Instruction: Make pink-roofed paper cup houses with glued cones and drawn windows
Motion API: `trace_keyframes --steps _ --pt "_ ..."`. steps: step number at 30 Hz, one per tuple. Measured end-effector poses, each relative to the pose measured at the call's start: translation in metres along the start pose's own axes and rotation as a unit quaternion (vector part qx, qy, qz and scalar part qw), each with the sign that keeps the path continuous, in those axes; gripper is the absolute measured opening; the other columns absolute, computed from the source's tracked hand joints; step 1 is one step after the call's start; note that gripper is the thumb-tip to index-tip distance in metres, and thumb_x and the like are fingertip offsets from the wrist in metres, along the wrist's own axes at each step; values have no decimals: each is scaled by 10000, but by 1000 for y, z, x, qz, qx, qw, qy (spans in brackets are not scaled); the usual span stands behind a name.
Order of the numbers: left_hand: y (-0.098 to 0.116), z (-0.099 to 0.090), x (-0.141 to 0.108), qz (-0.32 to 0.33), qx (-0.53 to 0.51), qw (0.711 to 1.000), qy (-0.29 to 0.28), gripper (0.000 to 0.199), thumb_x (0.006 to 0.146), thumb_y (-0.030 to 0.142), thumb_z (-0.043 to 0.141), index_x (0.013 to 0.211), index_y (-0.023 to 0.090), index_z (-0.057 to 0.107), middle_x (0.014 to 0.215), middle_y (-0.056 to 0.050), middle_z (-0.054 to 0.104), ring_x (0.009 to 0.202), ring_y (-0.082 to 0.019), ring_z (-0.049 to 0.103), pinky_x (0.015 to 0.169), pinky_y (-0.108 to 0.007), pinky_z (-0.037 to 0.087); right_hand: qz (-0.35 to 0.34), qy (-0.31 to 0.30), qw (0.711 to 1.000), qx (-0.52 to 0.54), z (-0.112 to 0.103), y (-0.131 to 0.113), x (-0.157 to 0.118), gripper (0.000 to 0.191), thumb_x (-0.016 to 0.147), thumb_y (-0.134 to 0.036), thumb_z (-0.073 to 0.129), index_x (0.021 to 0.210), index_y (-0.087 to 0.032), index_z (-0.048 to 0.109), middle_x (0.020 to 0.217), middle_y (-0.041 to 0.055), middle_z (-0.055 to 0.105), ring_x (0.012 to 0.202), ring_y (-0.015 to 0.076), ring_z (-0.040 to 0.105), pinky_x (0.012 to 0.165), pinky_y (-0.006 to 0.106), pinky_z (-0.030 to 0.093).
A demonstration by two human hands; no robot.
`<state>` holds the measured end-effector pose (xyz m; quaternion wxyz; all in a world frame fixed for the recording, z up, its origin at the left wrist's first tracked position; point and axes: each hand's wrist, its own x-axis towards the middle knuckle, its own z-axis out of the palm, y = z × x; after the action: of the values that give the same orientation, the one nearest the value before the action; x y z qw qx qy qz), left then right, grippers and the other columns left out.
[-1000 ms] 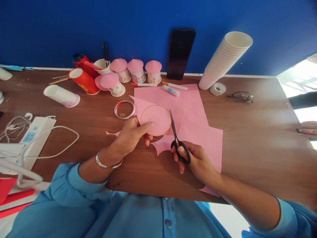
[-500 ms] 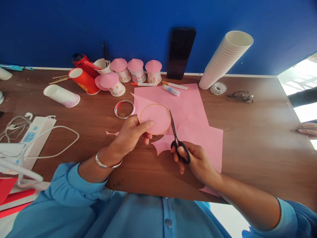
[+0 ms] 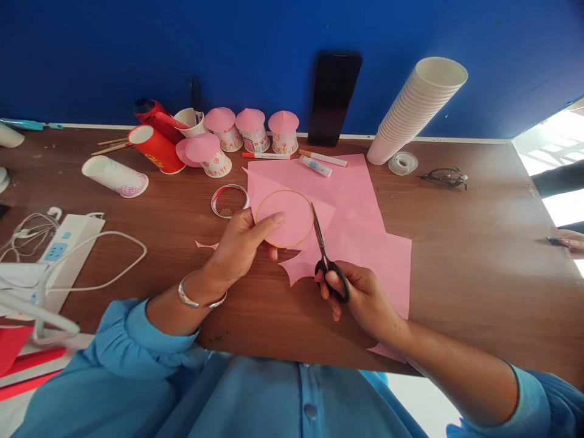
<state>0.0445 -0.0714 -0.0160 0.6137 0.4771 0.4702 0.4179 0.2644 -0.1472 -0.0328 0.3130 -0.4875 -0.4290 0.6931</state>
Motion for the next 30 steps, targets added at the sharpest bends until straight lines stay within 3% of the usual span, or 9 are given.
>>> trace_keyframes --steps 9,18,30 --pt "-1 -1 0 -26 26 999 21 279 807 390 792 843 129 699 653 -8 705 461 -105 593 405 -200 495 11 -13 999 -33 -1 2 0 613 856 -785 647 796 -176 631 707 -15 638 454 68 517 542 257 427" --pt "0 -1 -3 -55 45 997 -15 324 794 429 804 839 125 702 607 -4 671 429 -107 566 380 -206 481 7 -19 999 -43 -2 1 1 613 864 -802 615 786 -194 617 635 -19 606 485 109 523 571 284 434" --pt "1 -3 -2 -54 52 997 -30 317 808 425 795 851 123 707 590 -5 677 412 -101 562 373 -189 473 -4 -20 999 -42 -4 3 1 581 904 -759 609 814 -185 627 689 -17 620 487 93 527 576 278 427"
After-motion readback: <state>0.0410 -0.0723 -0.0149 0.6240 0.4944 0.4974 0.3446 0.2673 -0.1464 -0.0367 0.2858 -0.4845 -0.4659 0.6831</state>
